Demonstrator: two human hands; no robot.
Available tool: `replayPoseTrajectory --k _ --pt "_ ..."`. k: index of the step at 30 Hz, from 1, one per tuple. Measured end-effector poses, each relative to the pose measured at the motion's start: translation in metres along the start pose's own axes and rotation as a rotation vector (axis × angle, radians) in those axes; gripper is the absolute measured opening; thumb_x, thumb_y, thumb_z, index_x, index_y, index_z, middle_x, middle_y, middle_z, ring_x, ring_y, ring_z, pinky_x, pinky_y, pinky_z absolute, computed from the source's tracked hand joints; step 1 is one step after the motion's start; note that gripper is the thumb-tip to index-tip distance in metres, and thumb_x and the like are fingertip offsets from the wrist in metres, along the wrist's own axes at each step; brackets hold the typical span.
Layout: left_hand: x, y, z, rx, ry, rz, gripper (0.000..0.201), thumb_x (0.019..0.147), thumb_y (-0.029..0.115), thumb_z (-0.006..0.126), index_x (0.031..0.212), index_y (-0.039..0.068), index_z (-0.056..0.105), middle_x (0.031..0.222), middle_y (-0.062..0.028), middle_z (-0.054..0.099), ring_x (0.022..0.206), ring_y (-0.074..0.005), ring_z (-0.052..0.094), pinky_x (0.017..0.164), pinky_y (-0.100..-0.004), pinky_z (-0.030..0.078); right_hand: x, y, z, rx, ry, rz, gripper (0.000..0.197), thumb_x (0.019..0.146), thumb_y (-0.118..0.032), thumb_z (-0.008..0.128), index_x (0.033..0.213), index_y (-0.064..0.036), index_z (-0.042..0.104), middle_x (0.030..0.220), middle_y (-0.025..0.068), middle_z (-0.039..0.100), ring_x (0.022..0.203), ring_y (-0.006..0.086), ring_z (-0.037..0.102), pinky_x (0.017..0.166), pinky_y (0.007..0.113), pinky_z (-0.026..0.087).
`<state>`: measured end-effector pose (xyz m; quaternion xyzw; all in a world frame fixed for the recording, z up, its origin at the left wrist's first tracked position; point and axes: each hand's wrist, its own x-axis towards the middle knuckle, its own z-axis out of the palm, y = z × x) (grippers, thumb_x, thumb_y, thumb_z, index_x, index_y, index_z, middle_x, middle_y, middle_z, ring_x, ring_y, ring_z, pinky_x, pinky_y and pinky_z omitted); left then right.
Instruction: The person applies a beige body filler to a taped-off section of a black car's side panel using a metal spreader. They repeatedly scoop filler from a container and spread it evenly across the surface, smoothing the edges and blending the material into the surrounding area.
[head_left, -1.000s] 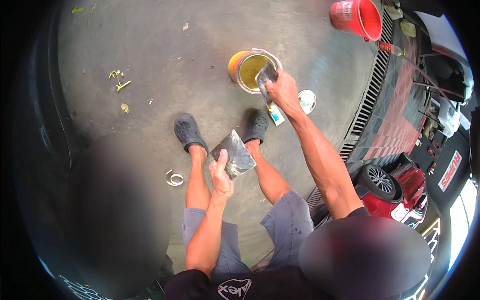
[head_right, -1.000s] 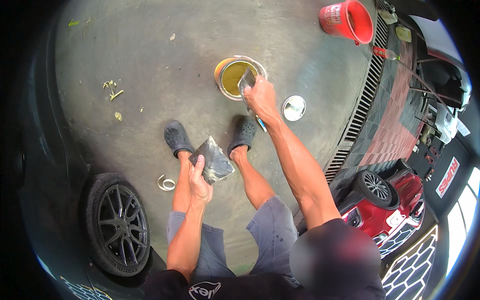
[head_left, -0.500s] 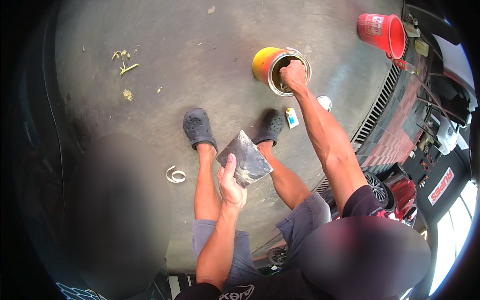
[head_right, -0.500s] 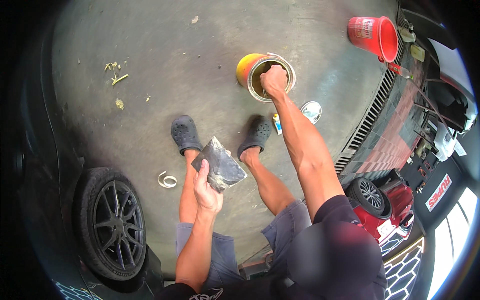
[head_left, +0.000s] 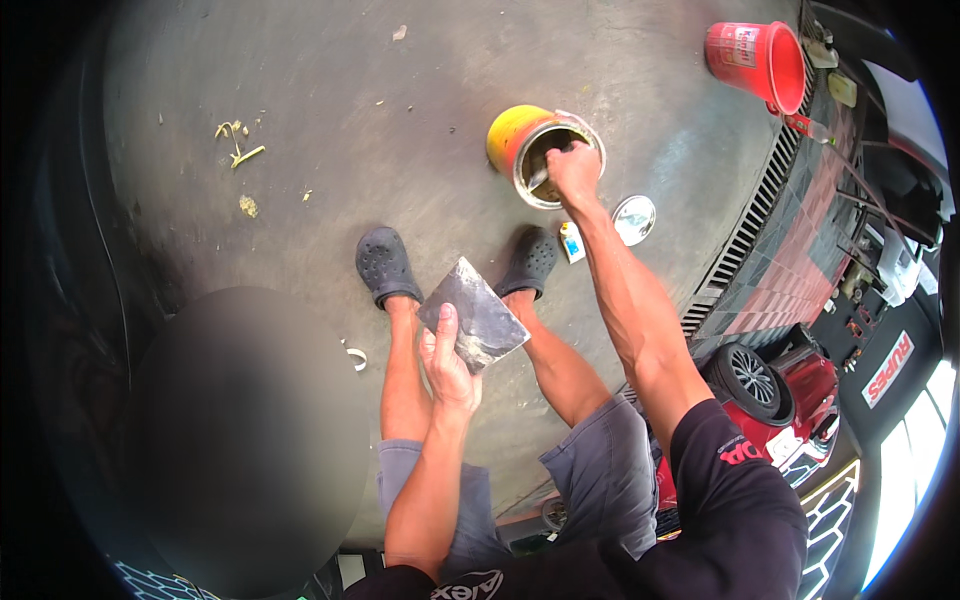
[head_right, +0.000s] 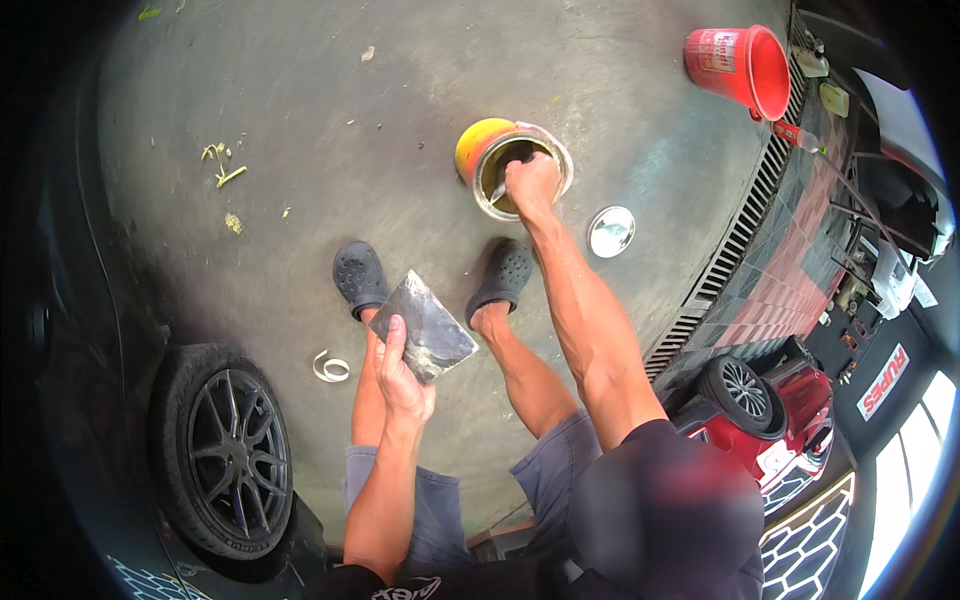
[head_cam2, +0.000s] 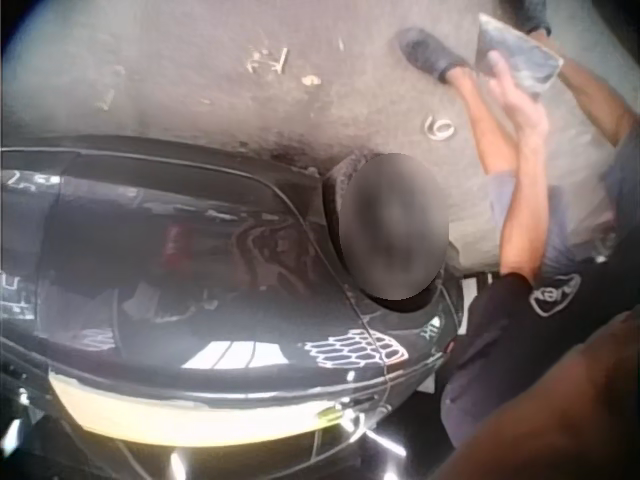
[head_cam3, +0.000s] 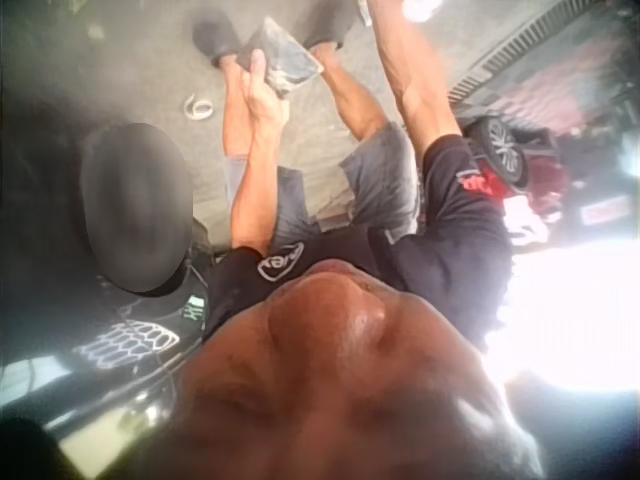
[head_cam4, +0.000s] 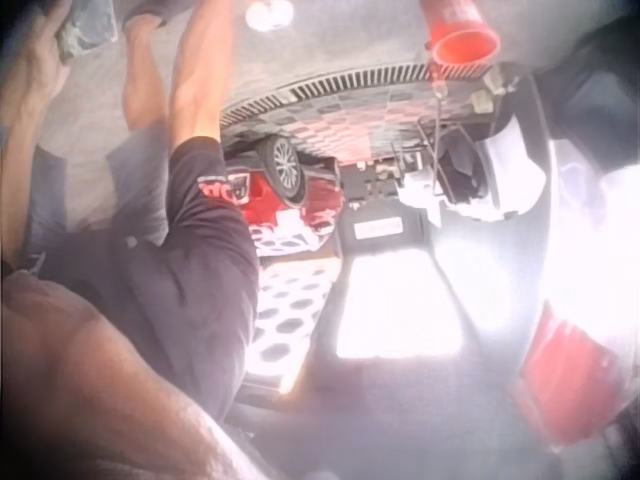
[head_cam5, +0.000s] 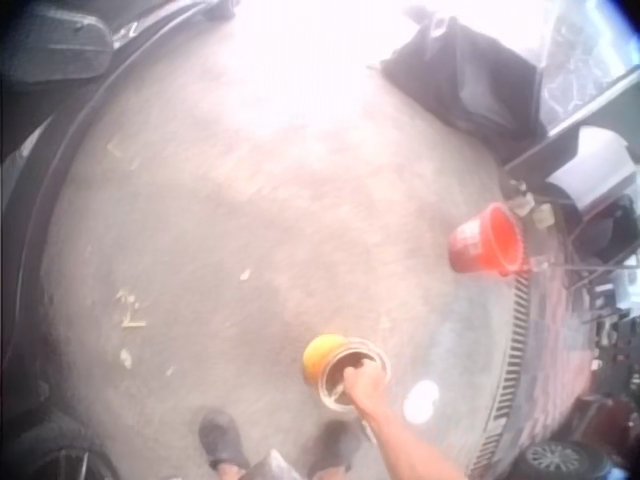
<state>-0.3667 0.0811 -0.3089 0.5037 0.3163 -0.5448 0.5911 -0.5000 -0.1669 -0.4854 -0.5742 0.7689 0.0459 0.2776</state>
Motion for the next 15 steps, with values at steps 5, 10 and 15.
replayPoseTrajectory --k 5,10,15 --pt "0.003 -0.01 0.015 0.068 0.007 0.026 0.023 0.106 0.024 0.063 0.12 0.006 0.062 0.11 -0.0042 0.07 0.099 -0.0146 0.068 0.089 -0.033 0.055 0.004 0.005 0.011 0.145 -0.062 0.141 0.027 0.079 -0.01 0.068 0.096 0.0103 0.072 0.098 0.0313 0.074 0.095 0.0426 0.074 0.089 0.046 0.056" --pt "0.003 -0.015 0.019 0.112 0.025 0.016 0.026 0.105 0.025 0.064 0.122 0.005 0.061 0.112 -0.0045 0.069 0.1 -0.0157 0.068 0.09 -0.0342 0.055 0.006 0.014 0.017 0.228 -0.078 0.18 0.027 0.079 -0.008 0.067 0.097 0.0108 0.073 0.1 0.0325 0.073 0.098 0.0435 0.073 0.091 0.047 0.056" --pt "0.006 -0.027 0.018 0.114 0.039 -0.001 0.029 0.105 0.026 0.064 0.125 0.004 0.06 0.114 -0.0054 0.068 0.102 -0.0161 0.067 0.092 -0.0346 0.054 0.01 0.007 0.02 0.223 -0.08 0.229 0.025 0.078 -0.006 0.064 0.092 0.0129 0.072 0.097 0.0318 0.074 0.093 0.0395 0.074 0.085 0.044 0.056"
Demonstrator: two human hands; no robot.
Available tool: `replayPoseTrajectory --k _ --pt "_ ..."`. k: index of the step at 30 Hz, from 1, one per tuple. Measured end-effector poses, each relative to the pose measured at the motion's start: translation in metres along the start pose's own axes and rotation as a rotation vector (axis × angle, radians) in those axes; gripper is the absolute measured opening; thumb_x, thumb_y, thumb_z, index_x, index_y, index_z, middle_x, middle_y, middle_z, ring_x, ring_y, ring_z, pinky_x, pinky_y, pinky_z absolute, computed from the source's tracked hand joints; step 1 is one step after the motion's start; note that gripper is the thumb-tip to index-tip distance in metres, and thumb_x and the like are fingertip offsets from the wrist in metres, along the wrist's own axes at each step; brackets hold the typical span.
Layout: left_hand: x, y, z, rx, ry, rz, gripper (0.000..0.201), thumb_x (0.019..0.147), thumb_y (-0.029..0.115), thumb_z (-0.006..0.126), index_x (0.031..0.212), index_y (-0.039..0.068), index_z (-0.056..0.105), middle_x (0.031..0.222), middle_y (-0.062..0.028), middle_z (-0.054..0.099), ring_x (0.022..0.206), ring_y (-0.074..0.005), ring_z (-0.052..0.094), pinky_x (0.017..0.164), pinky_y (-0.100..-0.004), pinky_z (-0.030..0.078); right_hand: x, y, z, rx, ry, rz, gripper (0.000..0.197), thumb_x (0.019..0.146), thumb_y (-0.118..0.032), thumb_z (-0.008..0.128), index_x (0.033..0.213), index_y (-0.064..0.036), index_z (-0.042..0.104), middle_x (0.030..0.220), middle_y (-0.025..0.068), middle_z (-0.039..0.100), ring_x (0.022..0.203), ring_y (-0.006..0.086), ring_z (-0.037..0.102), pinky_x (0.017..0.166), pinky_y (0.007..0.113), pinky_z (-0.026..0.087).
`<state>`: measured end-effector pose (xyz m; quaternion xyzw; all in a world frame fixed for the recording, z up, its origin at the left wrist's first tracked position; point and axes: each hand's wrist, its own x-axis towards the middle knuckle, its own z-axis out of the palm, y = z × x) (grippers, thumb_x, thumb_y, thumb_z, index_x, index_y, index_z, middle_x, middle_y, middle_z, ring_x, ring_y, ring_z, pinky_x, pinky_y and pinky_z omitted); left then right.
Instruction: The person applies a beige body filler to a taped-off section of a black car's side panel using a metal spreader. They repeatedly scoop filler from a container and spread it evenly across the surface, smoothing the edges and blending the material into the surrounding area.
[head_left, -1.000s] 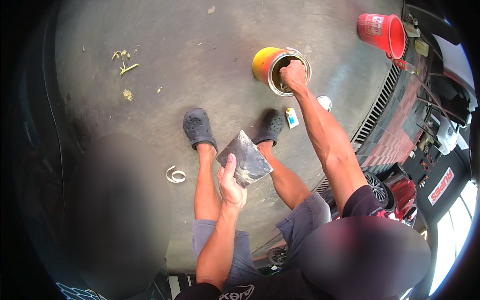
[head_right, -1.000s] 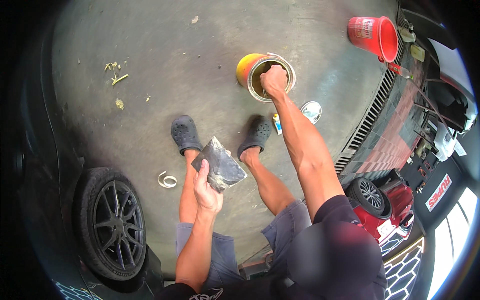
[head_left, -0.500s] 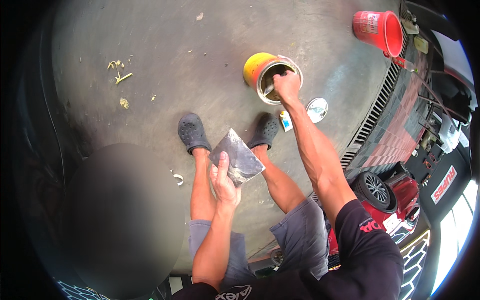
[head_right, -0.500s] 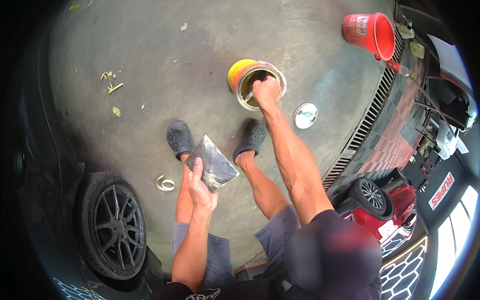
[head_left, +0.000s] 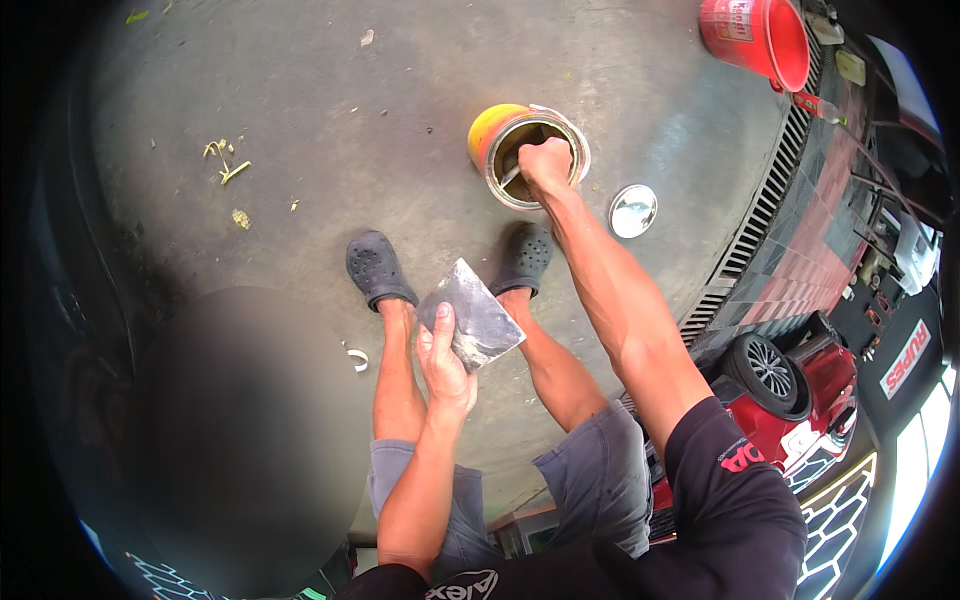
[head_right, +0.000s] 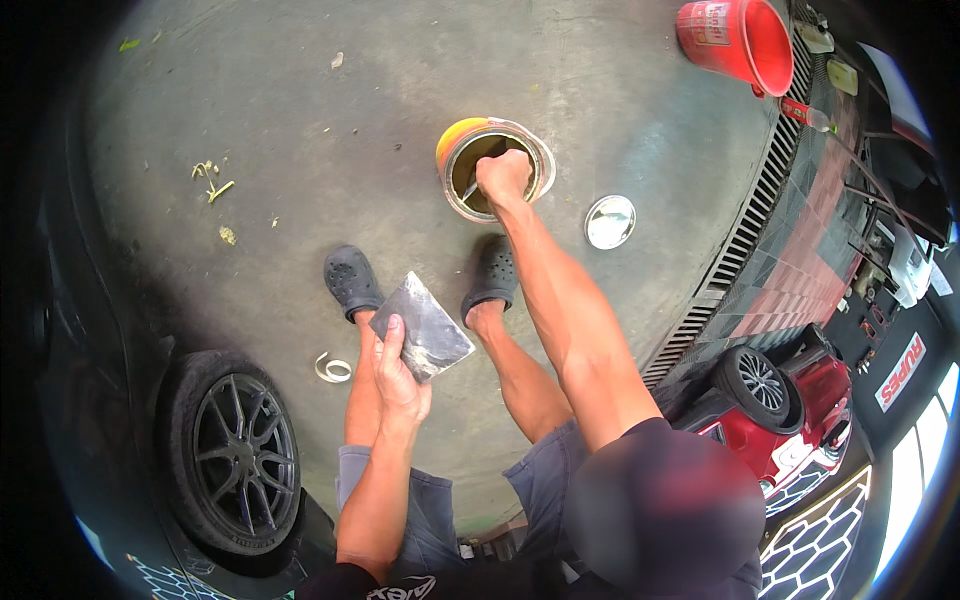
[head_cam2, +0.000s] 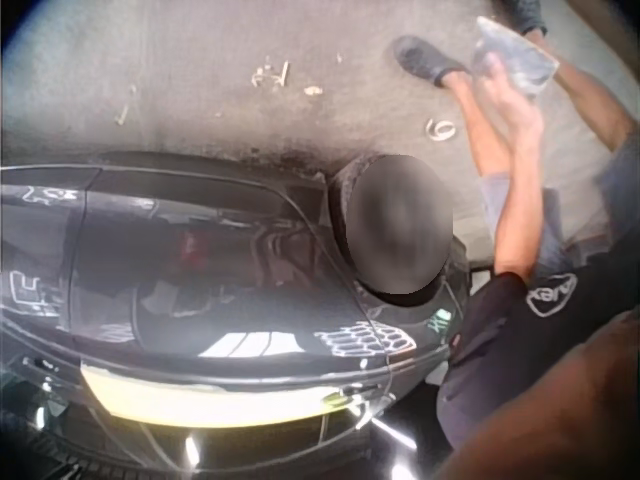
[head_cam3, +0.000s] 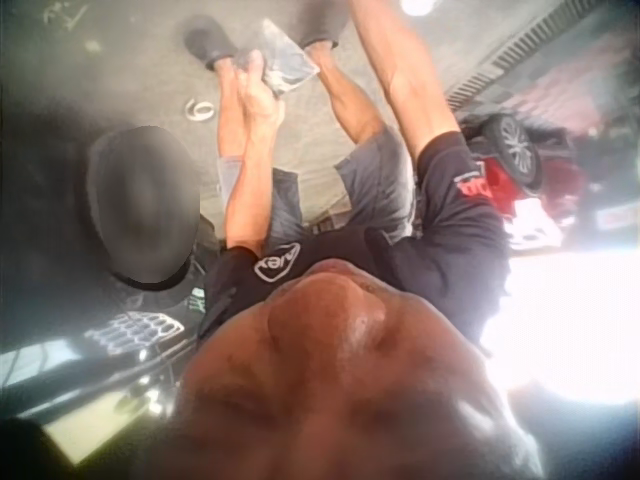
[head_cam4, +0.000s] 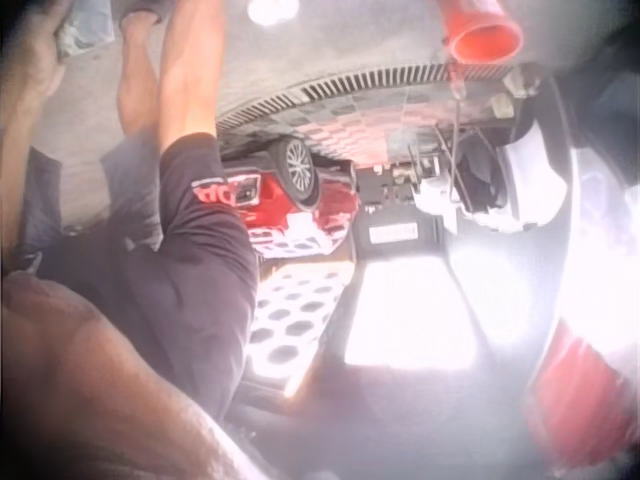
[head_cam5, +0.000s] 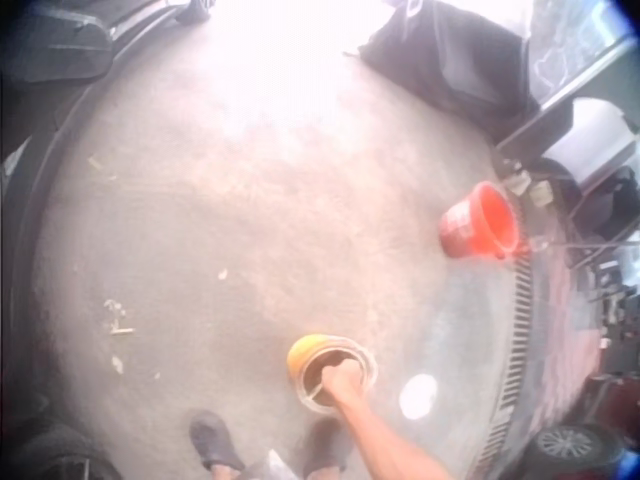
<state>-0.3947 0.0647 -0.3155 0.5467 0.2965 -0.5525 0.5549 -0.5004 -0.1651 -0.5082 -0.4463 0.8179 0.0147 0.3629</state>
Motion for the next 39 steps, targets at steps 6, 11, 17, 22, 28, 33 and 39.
replayPoseTrajectory --k 6,11,17,22,28,33,39 --pt "0.0 -0.005 0.0 0.008 -0.011 -0.02 0.027 0.106 0.027 0.062 0.125 0.008 0.061 0.112 -0.0021 0.069 0.103 -0.0148 0.067 0.092 -0.0332 0.053 0.013 0.003 0.016 0.239 0.017 0.178 0.022 0.078 -0.004 0.063 0.088 0.0145 0.071 0.084 0.0182 0.07 0.074 0.0256 0.065 0.07 0.042 0.052" --pt "0.0 -0.005 0.001 0.008 0.026 -0.023 0.027 0.107 0.028 0.06 0.126 0.008 0.06 0.113 -0.0024 0.069 0.104 -0.0152 0.067 0.093 -0.0342 0.053 0.008 0.017 0.01 0.399 0.012 0.202 0.017 0.083 -0.008 0.072 0.09 0.0078 0.069 0.081 0.0127 0.068 0.057 0.0181 0.057 0.05 0.037 0.044" --pt "0.002 -0.005 0.0 0.007 0.012 -0.01 0.029 0.107 0.028 0.06 0.127 0.007 0.06 0.115 -0.0034 0.068 0.105 -0.0151 0.067 0.093 -0.0338 0.053 -0.014 0.008 -0.011 0.683 -0.026 0.266 0.018 0.088 -0.002 0.07 0.104 0.0046 0.068 0.081 0.0081 0.067 0.049 0.0126 0.052 0.041 0.028 0.039" --pt "0.003 -0.006 0.001 0.018 0.004 0.016 0.031 0.107 0.026 0.059 0.131 0.007 0.057 0.116 -0.0037 0.067 0.105 -0.0154 0.066 0.093 -0.0334 0.053 -0.053 -0.002 -0.048 0.637 -0.113 0.208 0.018 0.091 -0.006 0.071 0.106 0.0031 0.069 0.081 0.0051 0.068 0.05 0.0106 0.053 0.041 0.027 0.039" --pt "0.002 -0.001 0.015 -0.018 0.022 0.057 0.037 0.106 0.021 0.061 0.137 0.003 0.049 0.123 -0.0082 0.064 0.109 -0.0174 0.066 0.096 -0.0356 0.054 -0.141 0.019 -0.129 0.453 -0.161 -0.165 0.02 0.096 -0.01 0.07 0.109 0.0051 0.07 0.087 0.0043 0.071 0.073 0.0102 0.064 0.064 0.028 0.053" --pt "0.004 -0.012 0.022 -0.103 -0.017 -0.155 0.035 0.106 0.018 0.06 0.135 0.004 0.049 0.124 -0.0097 0.063 0.11 -0.0188 0.067 0.097 -0.0365 0.057 -0.21 0.056 -0.201 0.148 -0.187 -0.444 0.029 0.091 0.004 0.071 0.118 0.0007 0.062 0.113 0.0133 0.074 0.095 0.0194 0.072 0.083 0.032 0.057" --pt "-0.006 -0.025 0.044 -0.15 -0.221 -0.38 0.028 0.105 0.015 0.058 0.131 0.006 0.053 0.119 -0.0071 0.067 0.106 -0.0172 0.07 0.093 -0.0357 0.06 -0.201 0.088 -0.221 -0.192 -0.286 -1.221 0.062 0.073 -0.001 0.084 0.13 -0.0138 0.064 0.131 0.0128 0.064 0.122 0.0376 0.061 0.106 0.055 0.049"
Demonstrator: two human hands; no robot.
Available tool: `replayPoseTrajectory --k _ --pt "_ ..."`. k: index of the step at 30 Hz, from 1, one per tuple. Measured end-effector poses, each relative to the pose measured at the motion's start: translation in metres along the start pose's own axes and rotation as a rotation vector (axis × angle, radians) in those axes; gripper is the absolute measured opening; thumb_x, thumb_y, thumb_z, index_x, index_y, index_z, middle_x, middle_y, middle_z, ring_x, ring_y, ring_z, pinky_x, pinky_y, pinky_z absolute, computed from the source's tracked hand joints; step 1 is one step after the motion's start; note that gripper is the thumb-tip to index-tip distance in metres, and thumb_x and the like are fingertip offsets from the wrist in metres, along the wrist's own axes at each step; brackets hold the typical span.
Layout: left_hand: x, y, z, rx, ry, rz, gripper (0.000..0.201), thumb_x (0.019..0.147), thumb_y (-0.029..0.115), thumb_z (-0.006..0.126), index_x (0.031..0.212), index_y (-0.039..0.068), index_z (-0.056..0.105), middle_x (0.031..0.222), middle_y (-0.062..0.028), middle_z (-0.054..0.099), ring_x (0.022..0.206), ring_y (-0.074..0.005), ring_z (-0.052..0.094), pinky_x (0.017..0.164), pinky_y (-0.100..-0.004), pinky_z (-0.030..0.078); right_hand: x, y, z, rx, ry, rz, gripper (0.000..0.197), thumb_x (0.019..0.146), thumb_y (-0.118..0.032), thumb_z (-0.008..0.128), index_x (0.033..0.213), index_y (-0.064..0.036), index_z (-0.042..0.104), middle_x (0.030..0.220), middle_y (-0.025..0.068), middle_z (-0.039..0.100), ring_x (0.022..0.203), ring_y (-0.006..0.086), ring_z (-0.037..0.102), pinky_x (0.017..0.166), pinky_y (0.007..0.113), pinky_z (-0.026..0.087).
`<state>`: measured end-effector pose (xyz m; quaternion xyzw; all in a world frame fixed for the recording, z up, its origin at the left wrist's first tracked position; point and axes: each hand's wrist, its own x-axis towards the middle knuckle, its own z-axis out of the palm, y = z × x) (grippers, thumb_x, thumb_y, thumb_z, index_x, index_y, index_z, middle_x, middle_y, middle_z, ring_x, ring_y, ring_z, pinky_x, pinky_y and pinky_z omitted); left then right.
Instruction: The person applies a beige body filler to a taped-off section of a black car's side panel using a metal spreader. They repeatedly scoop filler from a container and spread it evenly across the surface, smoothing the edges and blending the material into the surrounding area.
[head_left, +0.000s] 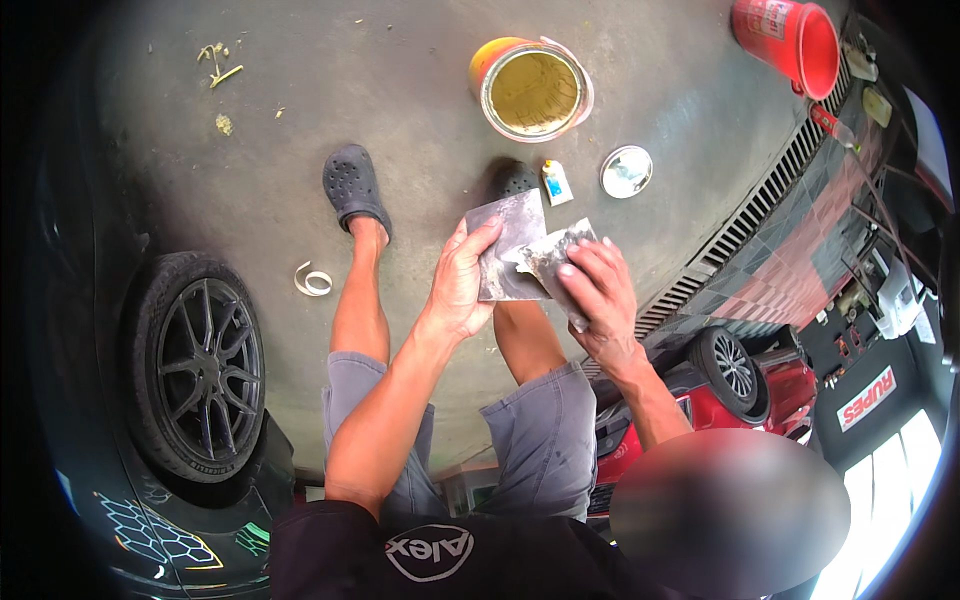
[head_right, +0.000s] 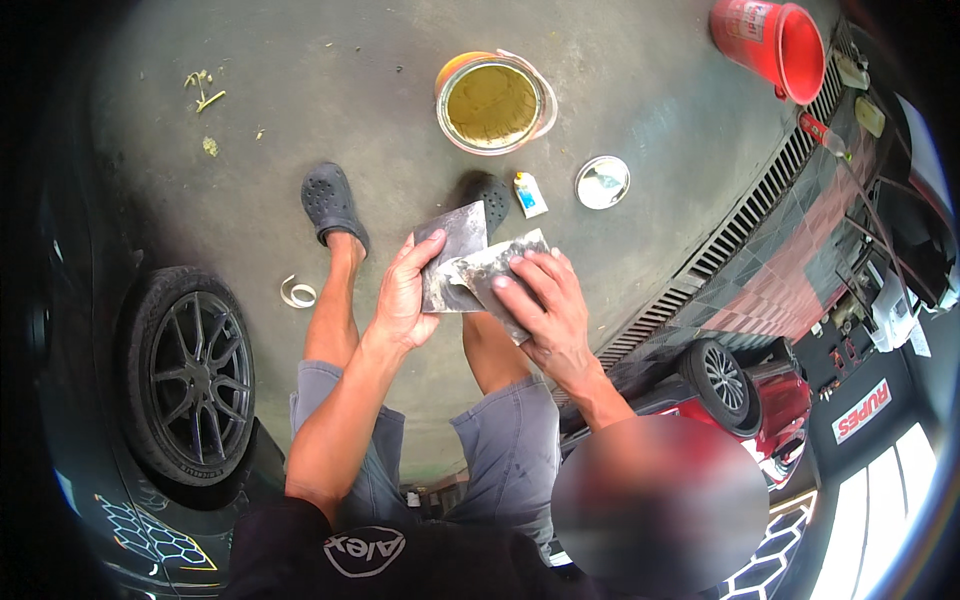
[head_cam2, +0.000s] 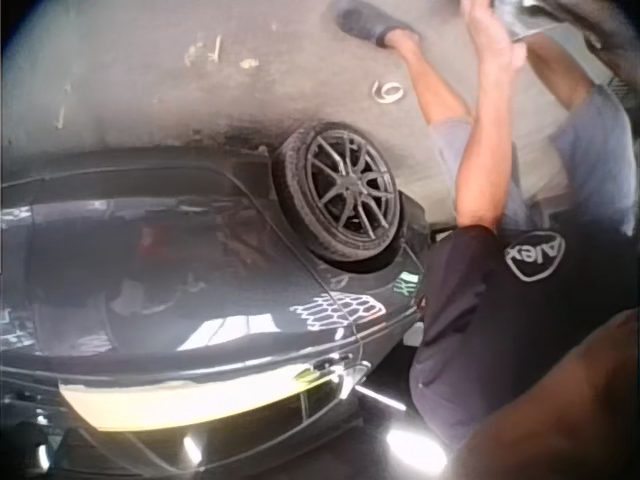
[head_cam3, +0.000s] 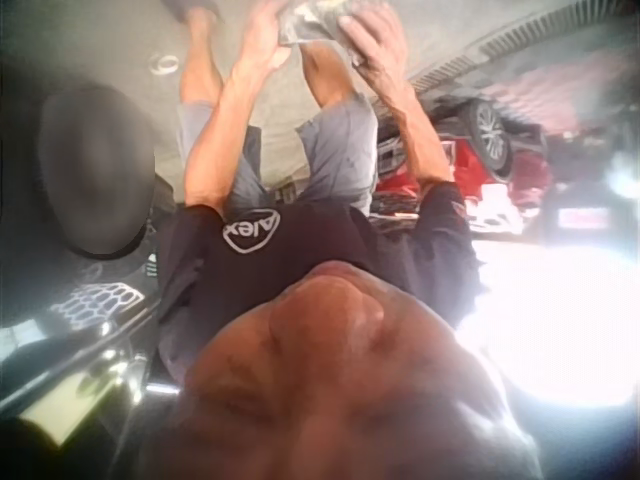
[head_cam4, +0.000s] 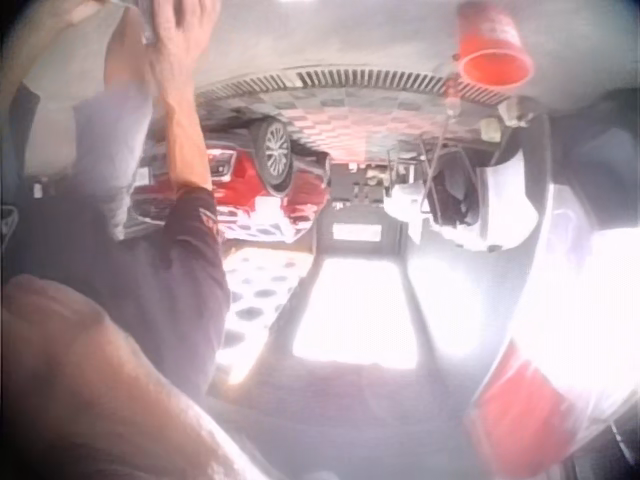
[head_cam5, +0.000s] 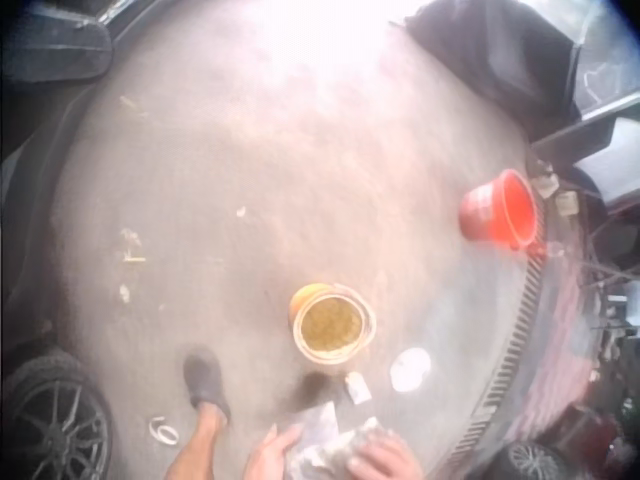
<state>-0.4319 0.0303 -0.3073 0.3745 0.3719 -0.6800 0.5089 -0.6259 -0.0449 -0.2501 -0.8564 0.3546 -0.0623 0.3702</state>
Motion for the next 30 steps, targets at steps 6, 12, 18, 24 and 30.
replayPoseTrajectory --k 6,12,18,24,30 --pt "-0.01 -0.011 0.009 0.142 -0.034 0.012 0.027 0.104 0.014 0.06 0.129 0.005 0.055 0.116 -0.0085 0.069 0.101 -0.0169 0.072 0.088 -0.0356 0.063 -0.036 0.04 -0.006 0.047 -0.043 -0.06 0.058 0.071 -0.011 0.086 0.126 -0.0277 0.074 0.131 0.0082 0.059 0.129 0.0378 0.055 0.112 0.06 0.043" --pt "-0.009 -0.009 0.002 0.286 -0.054 -0.005 0.028 0.105 0.015 0.061 0.129 0.003 0.058 0.112 -0.0068 0.071 0.099 -0.0152 0.071 0.087 -0.0344 0.062 -0.057 0.064 -0.005 0.209 -0.034 0.243 0.042 0.089 -0.015 0.077 0.131 -0.0158 0.071 0.132 0.0092 0.061 0.125 0.0292 0.058 0.112 0.048 0.046" --pt "-0.011 -0.033 -0.012 0.757 -0.131 -0.078 0.03 0.105 0.025 0.061 0.122 0.0 0.067 0.11 -0.0048 0.072 0.096 -0.0108 0.068 0.086 -0.0278 0.055 -0.024 0.044 0.036 1.625 0.5 1.142 0.05 0.11 -0.04 0.053 0.135 0.003 0.061 0.134 0.0078 0.067 0.122 0.0168 0.062 0.111 0.038 0.043" --pt "-0.011 0.0 -0.007 0.646 0.034 0.207 0.037 0.106 0.024 0.059 0.132 -0.001 0.062 0.118 -0.0076 0.071 0.101 -0.0151 0.069 0.092 -0.0324 0.054 -0.03 0.122 0.129 1.414 0.364 0.943 0.055 0.103 -0.029 0.063 0.148 -0.0001 0.05 0.15 0.0124 0.055 0.14 0.0286 0.047 0.119 0.043 0.032" --pt "-0.01 0.03 -0.014 0.575 0.104 0.337 0.039 0.105 0.025 0.058 0.133 -0.002 0.059 0.12 -0.0104 0.07 0.106 -0.0191 0.069 0.096 -0.0354 0.054 -0.06 0.232 0.22 -0.319 0.052 0.762 0.077 0.08 -0.012 0.074 0.149 0.0017 0.043 0.137 0.0248 0.054 0.12 0.0395 0.057 0.103 0.052 0.046"
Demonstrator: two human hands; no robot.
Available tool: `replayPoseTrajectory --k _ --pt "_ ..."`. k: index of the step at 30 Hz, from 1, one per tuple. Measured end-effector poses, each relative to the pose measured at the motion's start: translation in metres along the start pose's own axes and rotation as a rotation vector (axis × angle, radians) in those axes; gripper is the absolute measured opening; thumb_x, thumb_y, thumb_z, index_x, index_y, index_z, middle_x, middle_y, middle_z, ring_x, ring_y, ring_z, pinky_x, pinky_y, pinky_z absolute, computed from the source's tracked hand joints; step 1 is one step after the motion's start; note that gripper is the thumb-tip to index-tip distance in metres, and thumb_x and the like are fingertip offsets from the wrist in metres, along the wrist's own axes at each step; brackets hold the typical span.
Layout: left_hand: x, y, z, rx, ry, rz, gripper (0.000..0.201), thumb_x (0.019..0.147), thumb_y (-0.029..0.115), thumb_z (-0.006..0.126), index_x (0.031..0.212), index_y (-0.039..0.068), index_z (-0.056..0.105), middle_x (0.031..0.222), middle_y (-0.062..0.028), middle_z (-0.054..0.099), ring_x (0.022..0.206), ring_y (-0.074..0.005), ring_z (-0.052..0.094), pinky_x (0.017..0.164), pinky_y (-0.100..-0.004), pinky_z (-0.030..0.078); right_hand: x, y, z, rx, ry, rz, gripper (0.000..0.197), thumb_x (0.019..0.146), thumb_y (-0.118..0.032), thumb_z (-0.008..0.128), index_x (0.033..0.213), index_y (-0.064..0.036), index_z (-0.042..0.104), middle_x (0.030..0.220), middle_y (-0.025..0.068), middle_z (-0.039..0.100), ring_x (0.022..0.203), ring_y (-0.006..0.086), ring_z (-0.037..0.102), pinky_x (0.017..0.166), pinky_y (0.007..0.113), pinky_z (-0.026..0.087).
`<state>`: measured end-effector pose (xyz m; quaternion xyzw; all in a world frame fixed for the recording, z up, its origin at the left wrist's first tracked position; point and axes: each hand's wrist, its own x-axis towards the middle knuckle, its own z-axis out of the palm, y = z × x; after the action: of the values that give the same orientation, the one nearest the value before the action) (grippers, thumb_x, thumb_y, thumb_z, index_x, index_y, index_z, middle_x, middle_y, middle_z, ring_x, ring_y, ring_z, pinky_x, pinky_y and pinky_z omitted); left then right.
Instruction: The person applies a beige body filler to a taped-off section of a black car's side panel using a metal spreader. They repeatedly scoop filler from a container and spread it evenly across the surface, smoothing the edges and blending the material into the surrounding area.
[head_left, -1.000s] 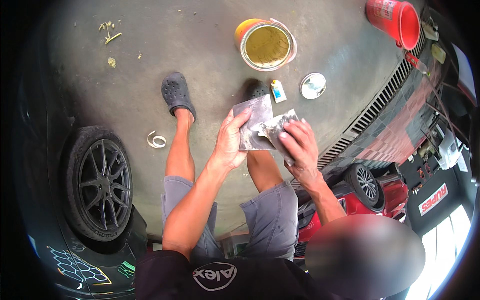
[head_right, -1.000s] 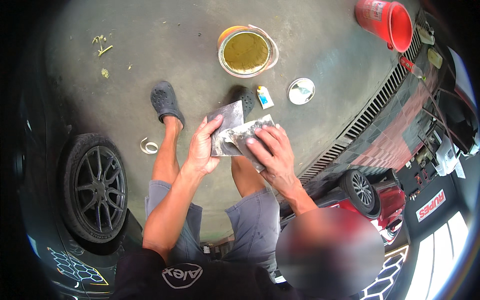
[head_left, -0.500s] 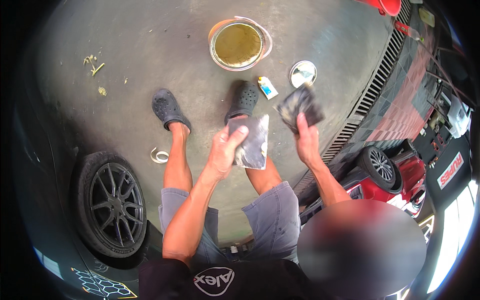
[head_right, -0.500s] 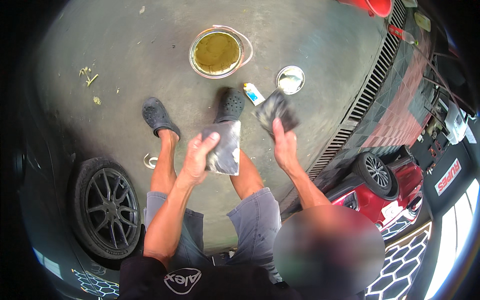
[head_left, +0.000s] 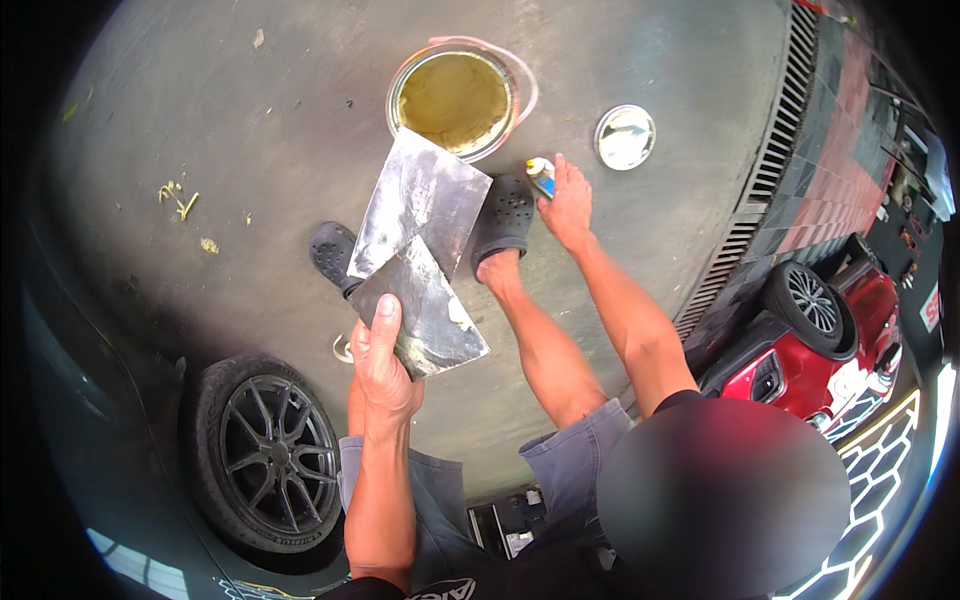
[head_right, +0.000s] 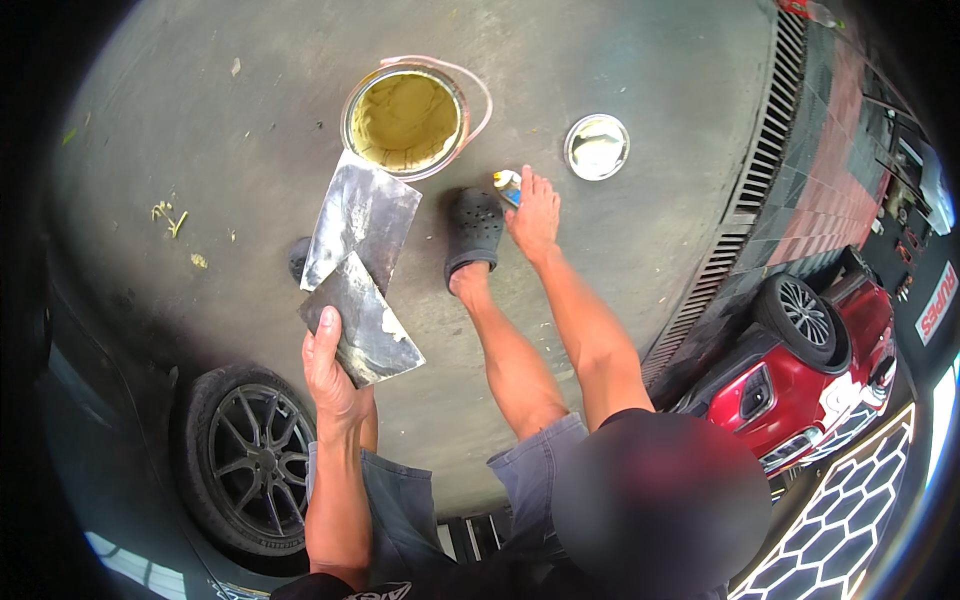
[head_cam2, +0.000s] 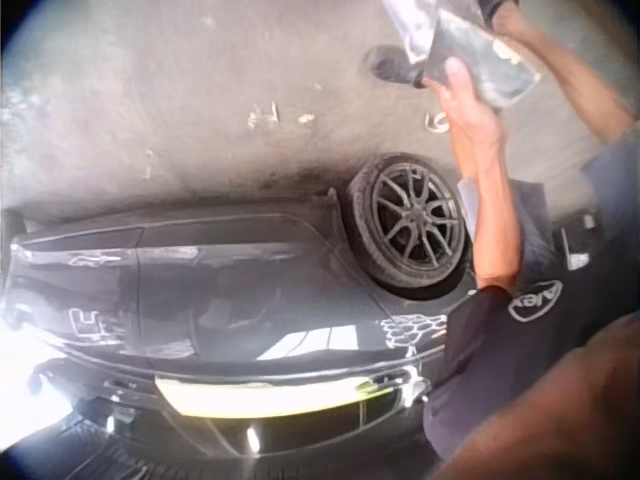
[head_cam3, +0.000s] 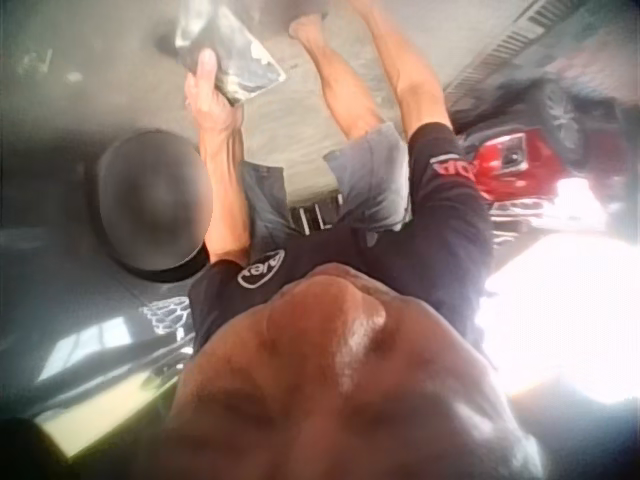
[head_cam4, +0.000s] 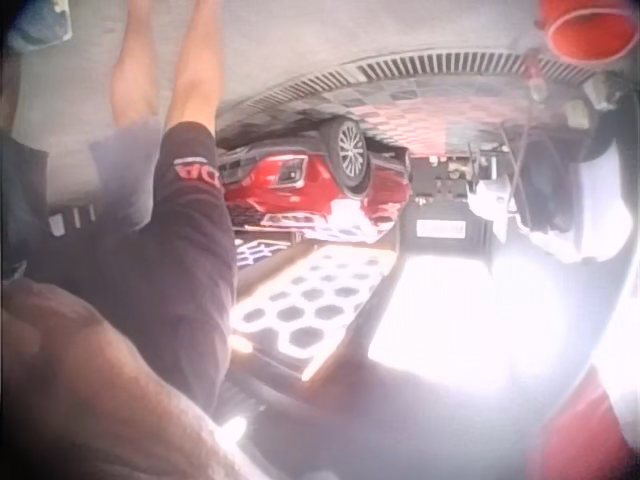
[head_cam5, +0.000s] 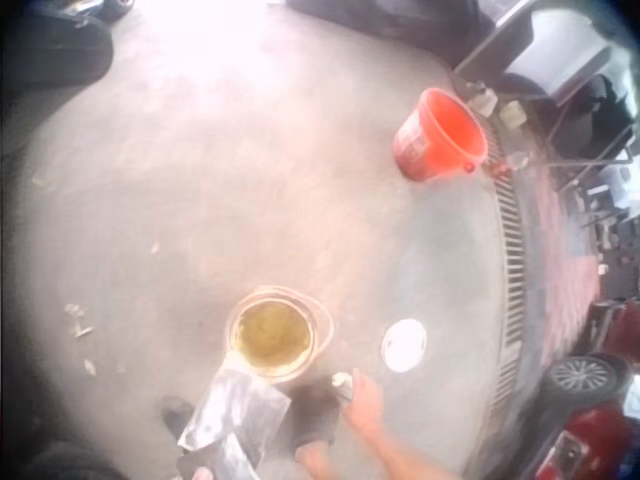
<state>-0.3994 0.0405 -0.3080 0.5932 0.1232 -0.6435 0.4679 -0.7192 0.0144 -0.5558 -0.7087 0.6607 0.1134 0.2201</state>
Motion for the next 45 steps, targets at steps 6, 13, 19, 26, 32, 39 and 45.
replayPoseTrajectory --k 6,13,19,26,32,39,45 --pt "0.004 0.007 -0.002 0.049 0.032 0.055 0.041 0.106 0.027 0.057 0.135 -0.002 0.057 0.12 -0.0113 0.07 0.106 -0.0198 0.069 0.095 -0.0357 0.054 0.011 -0.002 -0.018 0.315 -0.015 0.21 0.062 0.085 -0.01 0.068 0.143 -0.001 0.047 0.122 0.0237 0.056 0.105 0.0454 0.058 0.096 0.051 0.049" --pt "0.012 0.002 0.012 -0.041 0.029 0.057 0.036 0.106 0.023 0.059 0.133 -0.001 0.06 0.118 -0.0084 0.072 0.103 -0.0163 0.07 0.093 -0.034 0.055 -0.048 -0.062 -0.176 0.72 -0.423 0.061 0.051 0.102 -0.001 0.053 0.152 -0.004 0.043 0.124 0.023 0.069 0.109 0.0309 0.07 0.094 0.036 0.054" --pt "0.013 -0.005 0.018 -0.159 0.058 0.048 0.033 0.106 0.024 0.061 0.132 0.003 0.062 0.119 -0.0058 0.072 0.103 -0.0161 0.07 0.094 -0.0348 0.056 -0.082 -0.109 -0.246 0.66 -0.373 -0.327 0.057 0.092 0.011 0.059 0.146 -0.0046 0.05 0.12 0.0165 0.072 0.103 0.0326 0.071 0.089 0.036 0.057" --pt "0.013 -0.007 0.011 -0.236 0.052 0.067 0.033 0.106 0.022 0.061 0.133 0.004 0.06 0.12 -0.0063 0.071 0.106 -0.0161 0.07 0.094 -0.0354 0.056 -0.083 -0.118 -0.243 0.483 -0.306 -0.536 0.054 0.08 0.015 0.063 0.131 -0.0024 0.059 0.118 0.0135 0.069 0.089 0.0334 0.069 0.078 0.038 0.057" --pt "0.007 0.001 0.01 -0.283 -0.004 0.082 0.036 0.106 0.02 0.061 0.137 0.004 0.054 0.121 -0.0075 0.07 0.107 -0.0169 0.07 0.095 -0.0352 0.057 -0.078 -0.125 -0.242 0.458 -0.339 -0.61 0.051 0.074 0.016 0.065 0.122 -0.0026 0.061 0.11 0.0102 0.069 0.081 0.0291 0.067 0.07 0.037 0.055" --pt "0.007 -0.004 0.011 -0.21 0.074 0.051 0.031 0.107 0.024 0.062 0.123 -0.001 0.067 0.111 -0.005 0.073 0.097 -0.0097 0.067 0.087 -0.0286 0.055 -0.075 -0.133 -0.242 0.405 -0.314 -0.655 0.061 0.067 0.014 0.068 0.124 -0.0057 0.06 0.095 0.008 0.064 0.073 0.0295 0.061 0.065 0.04 0.051" --pt "0.006 0.0 0.009 -0.185 0.014 -0.028 0.033 0.107 0.022 0.061 0.128 -0.003 0.065 0.116 -0.0059 0.071 0.101 -0.0101 0.066 0.09 -0.028 0.053 -0.057 -0.139 -0.261 0.293 -0.39 -0.783 0.07 0.062 0.012 0.071 0.128 -0.0079 0.058 0.085 0.0079 0.056 0.076 0.0308 0.058 0.065 0.042 0.047"
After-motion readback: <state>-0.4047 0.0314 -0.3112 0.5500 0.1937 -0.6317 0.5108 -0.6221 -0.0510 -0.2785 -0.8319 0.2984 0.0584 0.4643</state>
